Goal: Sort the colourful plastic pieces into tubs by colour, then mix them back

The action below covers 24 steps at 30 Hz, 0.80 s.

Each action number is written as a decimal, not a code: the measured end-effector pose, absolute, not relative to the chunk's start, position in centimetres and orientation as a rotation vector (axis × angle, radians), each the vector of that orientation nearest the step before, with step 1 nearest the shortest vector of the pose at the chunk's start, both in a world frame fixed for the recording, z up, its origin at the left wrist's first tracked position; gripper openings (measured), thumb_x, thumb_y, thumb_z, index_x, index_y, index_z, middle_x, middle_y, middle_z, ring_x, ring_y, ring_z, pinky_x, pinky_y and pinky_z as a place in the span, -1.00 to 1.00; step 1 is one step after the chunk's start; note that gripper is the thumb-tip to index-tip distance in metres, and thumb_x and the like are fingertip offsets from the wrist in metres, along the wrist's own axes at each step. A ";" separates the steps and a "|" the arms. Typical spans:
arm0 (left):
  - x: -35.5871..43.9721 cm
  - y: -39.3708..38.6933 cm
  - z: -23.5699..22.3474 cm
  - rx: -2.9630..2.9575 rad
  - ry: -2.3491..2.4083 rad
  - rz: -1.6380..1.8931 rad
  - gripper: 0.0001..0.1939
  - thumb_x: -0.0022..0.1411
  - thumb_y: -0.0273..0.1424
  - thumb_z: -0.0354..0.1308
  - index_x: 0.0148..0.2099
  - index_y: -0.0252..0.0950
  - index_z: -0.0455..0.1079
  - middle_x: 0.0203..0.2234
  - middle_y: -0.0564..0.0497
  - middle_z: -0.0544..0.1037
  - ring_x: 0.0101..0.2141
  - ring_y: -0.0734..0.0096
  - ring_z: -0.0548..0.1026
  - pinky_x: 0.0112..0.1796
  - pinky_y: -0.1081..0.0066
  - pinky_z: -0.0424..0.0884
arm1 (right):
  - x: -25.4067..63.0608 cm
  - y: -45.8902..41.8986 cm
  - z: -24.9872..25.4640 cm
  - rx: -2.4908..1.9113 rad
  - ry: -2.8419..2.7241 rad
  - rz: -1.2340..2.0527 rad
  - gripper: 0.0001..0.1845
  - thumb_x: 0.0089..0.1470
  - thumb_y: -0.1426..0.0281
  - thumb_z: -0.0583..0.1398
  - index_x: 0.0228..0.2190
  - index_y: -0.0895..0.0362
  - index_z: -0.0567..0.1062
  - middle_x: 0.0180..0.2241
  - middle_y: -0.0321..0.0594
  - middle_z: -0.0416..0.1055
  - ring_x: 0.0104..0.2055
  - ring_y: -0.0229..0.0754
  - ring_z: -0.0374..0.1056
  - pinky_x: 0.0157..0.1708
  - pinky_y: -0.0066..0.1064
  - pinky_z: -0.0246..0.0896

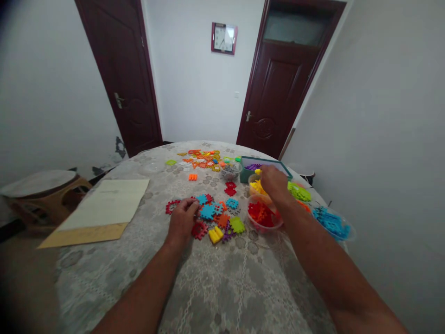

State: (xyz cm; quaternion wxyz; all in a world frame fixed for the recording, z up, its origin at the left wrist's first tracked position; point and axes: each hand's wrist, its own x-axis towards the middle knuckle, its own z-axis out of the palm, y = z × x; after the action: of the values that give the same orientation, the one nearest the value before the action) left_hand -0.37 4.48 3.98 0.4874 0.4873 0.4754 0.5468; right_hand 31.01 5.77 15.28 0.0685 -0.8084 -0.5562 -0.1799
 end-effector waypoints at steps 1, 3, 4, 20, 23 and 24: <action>-0.5 4.6 3.9 1.199 1.178 1.356 -0.78 0.20 -0.24 0.24 -0.21 -0.28 0.53 -0.43 -0.01 0.59 -0.45 0.37 0.54 -0.46 0.44 0.43 | 31.2 6.1 15.3 -2.482 -1.655 -0.560 -0.64 0.40 0.39 0.07 0.04 0.15 0.60 -0.06 0.10 0.60 -0.04 0.08 0.57 -0.08 -0.22 0.39; -0.7 4.8 3.9 1.197 1.222 1.392 -0.78 0.20 -0.25 0.22 -0.21 -0.28 0.54 -0.44 -0.01 0.59 -0.44 0.35 0.54 -0.41 0.42 0.43 | 30.9 6.3 15.3 -2.544 -1.644 -0.574 -0.65 0.38 0.43 0.07 0.02 0.21 0.59 -0.08 0.17 0.59 -0.05 0.12 0.58 -0.09 -0.18 0.40; -0.8 4.8 3.9 1.181 1.242 1.407 -0.78 0.20 -0.25 0.21 -0.21 -0.28 0.54 -0.45 -0.01 0.59 -0.44 0.35 0.54 -0.40 0.41 0.43 | 30.4 6.3 15.2 -2.547 -1.661 -0.576 -0.65 0.37 0.45 0.07 0.02 0.22 0.59 -0.08 0.19 0.59 -0.05 0.12 0.58 -0.08 -0.18 0.41; -4.4 6.8 3.4 0.872 1.589 1.720 -0.78 0.27 -0.33 0.13 -0.03 -0.19 0.42 -0.11 -0.08 0.60 -0.04 0.16 0.56 0.07 0.21 0.43 | 9.8 18.0 7.9 -1.854 -2.421 0.055 -0.41 0.41 0.39 0.05 0.41 0.14 0.29 0.46 0.05 0.13 0.48 0.00 0.09 0.40 -0.25 0.03; -5.4 7.1 3.3 0.932 1.678 1.735 -0.69 0.28 -0.38 0.12 0.08 -0.20 0.38 0.09 -0.18 0.53 0.17 0.06 0.46 0.25 0.12 0.29 | 9.0 21.8 6.8 -1.932 -2.383 0.087 -0.39 0.44 0.32 0.03 0.43 0.17 0.24 0.48 0.13 0.06 0.51 0.07 0.03 0.41 -0.17 0.03; -5.6 7.3 3.1 0.954 1.691 1.735 -0.63 0.27 -0.41 0.12 0.13 -0.21 0.37 0.15 -0.20 0.49 0.24 0.03 0.41 0.30 0.09 0.23 | 8.9 22.7 6.5 -1.958 -2.379 0.105 -0.39 0.44 0.29 0.04 0.43 0.16 0.25 0.48 0.13 0.07 0.48 0.10 0.08 0.39 -0.13 0.05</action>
State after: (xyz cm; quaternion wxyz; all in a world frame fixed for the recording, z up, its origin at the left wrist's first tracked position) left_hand -5.57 7.26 3.14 0.2656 0.3531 0.6261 0.6425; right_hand 8.90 22.73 6.54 0.0292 -0.6349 -0.7713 0.0340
